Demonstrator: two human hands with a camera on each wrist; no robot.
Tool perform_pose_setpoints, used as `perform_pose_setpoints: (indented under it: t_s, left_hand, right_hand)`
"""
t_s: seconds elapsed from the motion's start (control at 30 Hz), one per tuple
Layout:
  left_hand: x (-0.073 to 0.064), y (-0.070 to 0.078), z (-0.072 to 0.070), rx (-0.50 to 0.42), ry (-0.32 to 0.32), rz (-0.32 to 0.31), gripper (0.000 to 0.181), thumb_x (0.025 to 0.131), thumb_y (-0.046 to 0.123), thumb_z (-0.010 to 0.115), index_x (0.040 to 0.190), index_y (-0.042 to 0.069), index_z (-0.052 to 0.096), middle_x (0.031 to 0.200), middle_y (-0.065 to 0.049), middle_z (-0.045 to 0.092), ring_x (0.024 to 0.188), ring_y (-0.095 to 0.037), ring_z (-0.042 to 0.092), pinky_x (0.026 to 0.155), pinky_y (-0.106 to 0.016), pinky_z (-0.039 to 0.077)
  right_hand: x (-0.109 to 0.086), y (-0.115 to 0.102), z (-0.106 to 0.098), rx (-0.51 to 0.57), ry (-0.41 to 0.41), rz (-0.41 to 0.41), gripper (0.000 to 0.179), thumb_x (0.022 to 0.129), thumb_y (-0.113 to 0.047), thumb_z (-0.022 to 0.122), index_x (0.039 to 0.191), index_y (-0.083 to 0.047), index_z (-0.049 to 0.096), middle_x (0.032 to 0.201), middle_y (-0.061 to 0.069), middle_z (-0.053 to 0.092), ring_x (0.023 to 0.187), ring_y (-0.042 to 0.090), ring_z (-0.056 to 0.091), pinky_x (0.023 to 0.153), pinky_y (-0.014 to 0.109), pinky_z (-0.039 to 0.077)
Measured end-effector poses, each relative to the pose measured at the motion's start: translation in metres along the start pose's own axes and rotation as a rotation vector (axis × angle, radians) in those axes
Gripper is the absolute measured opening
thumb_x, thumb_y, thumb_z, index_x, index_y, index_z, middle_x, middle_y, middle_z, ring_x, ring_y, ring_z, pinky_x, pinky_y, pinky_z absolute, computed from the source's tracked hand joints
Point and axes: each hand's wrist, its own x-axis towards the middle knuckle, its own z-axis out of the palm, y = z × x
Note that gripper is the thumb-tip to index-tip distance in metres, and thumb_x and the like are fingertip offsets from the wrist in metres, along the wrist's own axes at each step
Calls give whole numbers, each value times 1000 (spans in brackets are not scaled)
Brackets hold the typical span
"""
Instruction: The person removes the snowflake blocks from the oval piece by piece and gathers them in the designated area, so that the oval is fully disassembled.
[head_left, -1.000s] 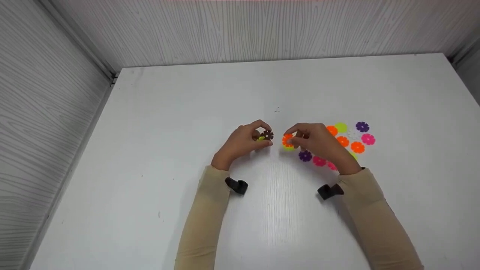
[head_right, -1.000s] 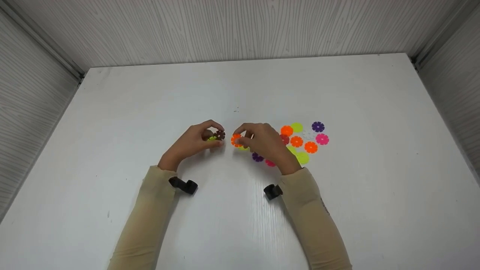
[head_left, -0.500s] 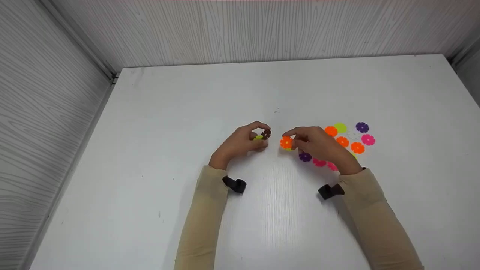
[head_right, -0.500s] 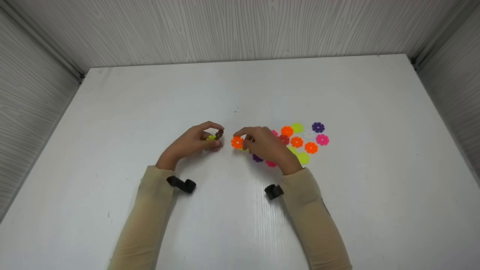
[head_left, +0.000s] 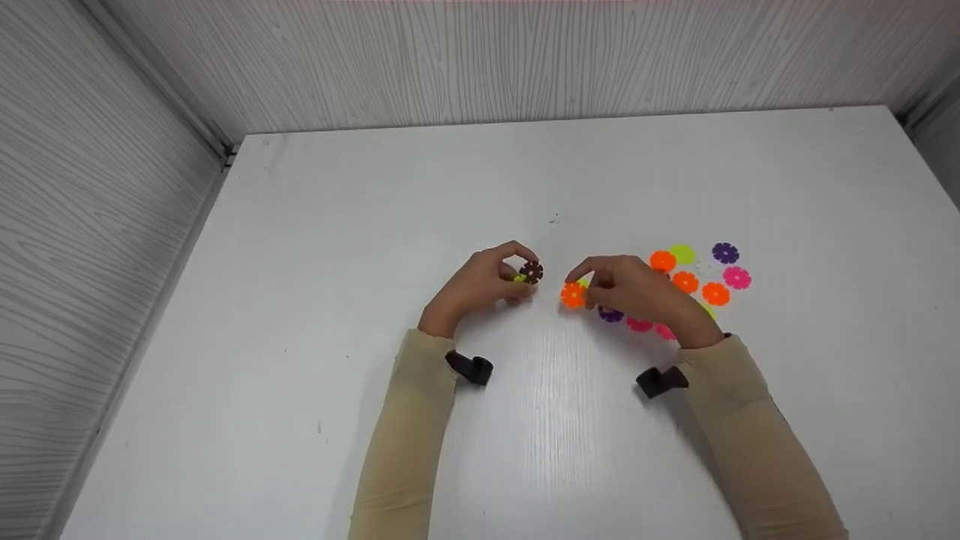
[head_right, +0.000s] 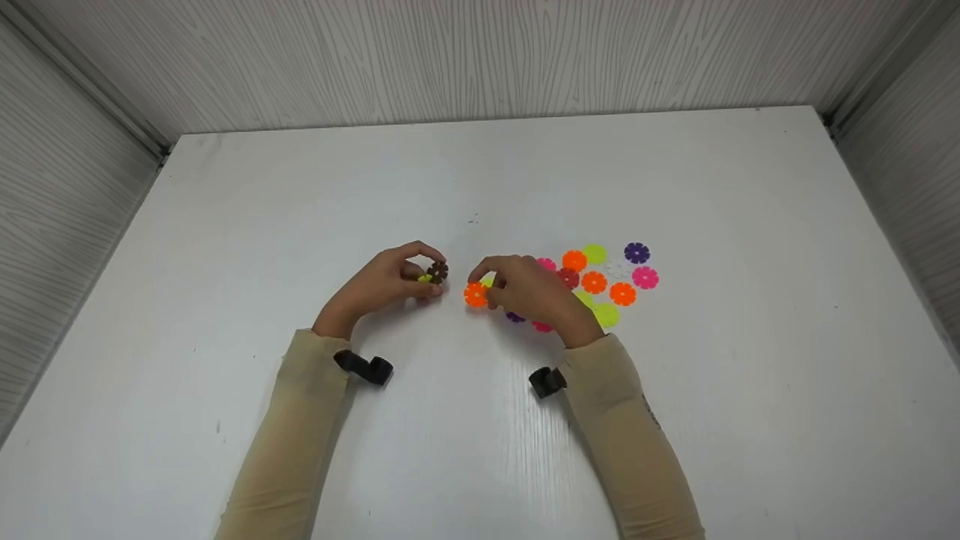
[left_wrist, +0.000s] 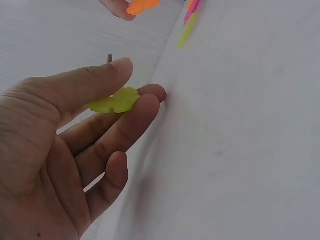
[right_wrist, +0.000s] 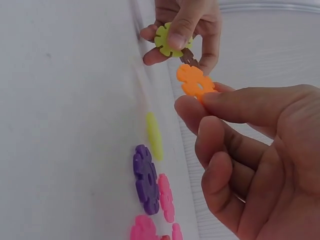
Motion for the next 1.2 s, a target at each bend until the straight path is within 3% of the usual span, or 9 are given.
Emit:
perform_pose_setpoints:
  t_s: [0.43, 0.87, 1.0, 1.2]
  left_hand:
    - [-2, 1, 0, 46, 20, 15, 33, 85, 16, 69, 115, 25, 60, 80, -5, 68, 70, -14, 57, 69, -25, 43]
    - [-2, 1, 0, 68, 19, 14, 33, 86, 18, 70, 117, 25, 60, 82, -5, 68, 71, -14, 56, 69, -25, 44]
    - [-2, 3, 0, 76, 23, 4, 33, 86, 19, 70, 116, 27, 61, 85, -6, 70, 73, -14, 59, 70, -26, 45]
    - [-3, 9, 3, 155, 33, 11, 35, 84, 21, 70, 118, 27, 63, 89, -5, 71, 74, -15, 61, 69, -26, 47]
  right_hand:
    - [1, 0, 3, -102, -96, 13, 33, 92, -10, 48, 119, -16, 67, 77, 4, 55, 52, 14, 39, 49, 24, 34]
    - [0, -3, 3, -150, -112, 44, 35, 93, -10, 49, 122, -17, 67, 76, 5, 53, 50, 14, 37, 49, 24, 33]
    - [-1, -1, -1, -141, -75, 45, 32, 95, -14, 52, 124, -19, 65, 81, 6, 58, 57, 15, 45, 53, 24, 40]
    - [-3, 2, -8, -75, 66, -18, 30, 96, -15, 55, 124, -13, 64, 93, 11, 63, 76, 22, 54, 64, 29, 48]
